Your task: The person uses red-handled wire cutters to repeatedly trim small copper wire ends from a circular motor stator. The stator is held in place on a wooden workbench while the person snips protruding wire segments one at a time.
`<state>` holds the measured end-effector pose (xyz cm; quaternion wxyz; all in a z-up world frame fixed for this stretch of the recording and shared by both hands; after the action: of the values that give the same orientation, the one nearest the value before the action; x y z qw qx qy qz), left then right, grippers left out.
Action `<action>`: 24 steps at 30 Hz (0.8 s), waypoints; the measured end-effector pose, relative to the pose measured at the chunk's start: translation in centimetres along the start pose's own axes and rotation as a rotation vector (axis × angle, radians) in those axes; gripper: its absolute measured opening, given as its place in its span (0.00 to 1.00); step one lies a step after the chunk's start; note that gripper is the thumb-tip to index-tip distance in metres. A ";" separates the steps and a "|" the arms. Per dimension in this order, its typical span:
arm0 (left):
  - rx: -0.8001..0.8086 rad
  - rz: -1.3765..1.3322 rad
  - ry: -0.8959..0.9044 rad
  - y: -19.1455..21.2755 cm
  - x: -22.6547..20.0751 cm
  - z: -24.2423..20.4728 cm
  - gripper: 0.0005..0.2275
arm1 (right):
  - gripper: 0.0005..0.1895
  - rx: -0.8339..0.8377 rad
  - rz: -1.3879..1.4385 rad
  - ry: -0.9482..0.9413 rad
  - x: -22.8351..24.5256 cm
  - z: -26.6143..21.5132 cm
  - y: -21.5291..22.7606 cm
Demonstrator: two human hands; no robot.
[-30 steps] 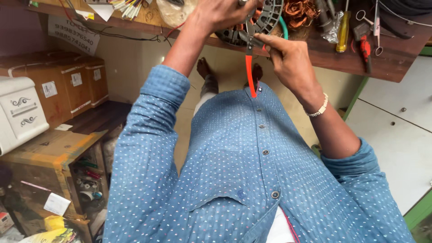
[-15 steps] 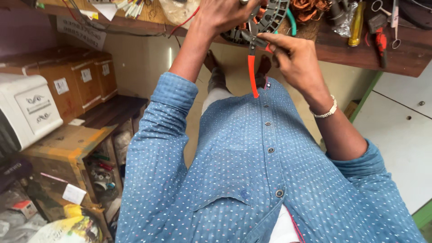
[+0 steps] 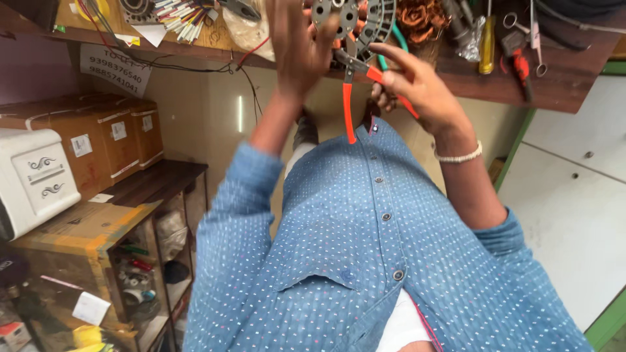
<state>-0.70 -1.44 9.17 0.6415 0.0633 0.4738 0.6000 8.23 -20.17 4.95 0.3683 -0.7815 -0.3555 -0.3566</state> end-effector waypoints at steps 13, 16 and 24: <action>0.766 -0.194 0.575 -1.3 -7.6 -15.6 0.13 | 0.27 -0.098 0.159 -0.246 -5.9 0.1 -1.3; 0.834 -0.026 0.489 -0.6 -7.8 -14.6 0.14 | 0.32 0.184 0.391 -0.504 -7.4 -0.2 -3.0; 0.003 -0.210 0.071 9.7 -3.9 -2.3 0.15 | 0.18 0.180 0.724 -0.374 -9.2 0.3 -7.8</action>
<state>-8.50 -3.12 16.29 0.6836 -0.0070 0.5010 0.5306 -2.59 -18.88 -0.25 0.4657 -0.8722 -0.1481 -0.0235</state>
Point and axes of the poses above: each hand's wrist, its own z-axis towards the middle knuckle, its own y-axis out of the back of the hand, x = y × z, the point moved 7 cm from there along z, towards the middle knuckle, and after that the axes turned 3 degrees about z, right-handed, at the moved point
